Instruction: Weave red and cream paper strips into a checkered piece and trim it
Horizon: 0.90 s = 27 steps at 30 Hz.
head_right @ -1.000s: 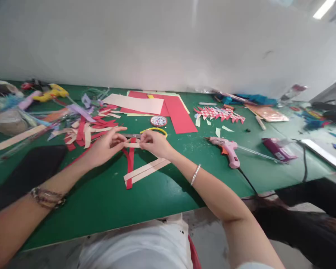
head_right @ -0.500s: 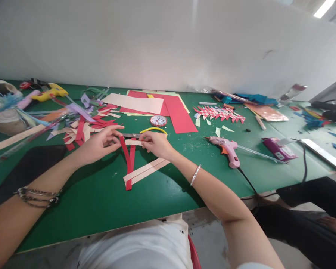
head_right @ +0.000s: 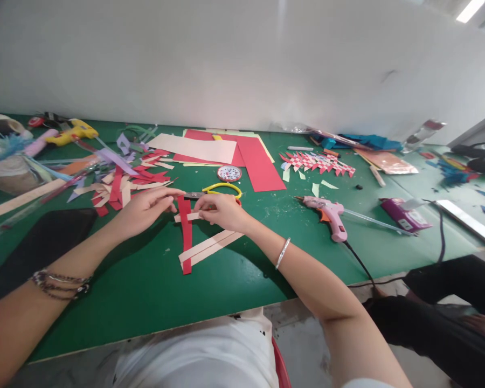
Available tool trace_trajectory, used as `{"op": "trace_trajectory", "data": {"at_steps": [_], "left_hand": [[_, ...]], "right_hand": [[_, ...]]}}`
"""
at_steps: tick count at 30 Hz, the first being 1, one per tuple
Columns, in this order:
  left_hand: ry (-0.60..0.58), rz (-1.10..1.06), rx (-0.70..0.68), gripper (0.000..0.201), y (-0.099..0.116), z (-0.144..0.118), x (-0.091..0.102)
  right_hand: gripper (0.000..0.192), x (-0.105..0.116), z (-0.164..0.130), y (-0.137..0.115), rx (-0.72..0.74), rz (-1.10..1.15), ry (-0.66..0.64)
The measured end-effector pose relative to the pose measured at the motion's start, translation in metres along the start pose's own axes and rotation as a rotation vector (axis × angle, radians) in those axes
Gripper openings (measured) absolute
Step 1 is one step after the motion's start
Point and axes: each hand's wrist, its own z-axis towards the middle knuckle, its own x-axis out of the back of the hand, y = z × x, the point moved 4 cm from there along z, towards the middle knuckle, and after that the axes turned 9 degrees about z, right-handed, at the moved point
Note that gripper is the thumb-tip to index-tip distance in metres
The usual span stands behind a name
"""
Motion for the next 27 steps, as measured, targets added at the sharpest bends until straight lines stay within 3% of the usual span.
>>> {"op": "trace_trajectory", "data": {"at_steps": [4,7,12,18,27], "left_hand": [[0.022,0.071,-0.071,0.04,0.002,0.001,-0.002],[-0.047,0.003,-0.011,0.042,0.0,0.001,-0.007],[-0.052,-0.025,0.127,0.05,0.002,-0.001,-0.008],[-0.116,-0.091,0.076,0.053,0.008,-0.002,-0.013],[0.02,-0.098,0.082,0.048,0.001,0.0,-0.011]], "right_hand": [[0.01,-0.002,-0.001,-0.003,0.01,0.012,-0.029],[0.011,-0.002,-0.001,-0.006,0.026,0.002,-0.037],[0.011,-0.004,-0.002,-0.008,0.052,0.001,-0.064],[0.012,-0.004,-0.003,-0.007,0.068,-0.033,-0.089],[0.014,-0.007,-0.004,-0.01,-0.032,-0.006,-0.164]]}}
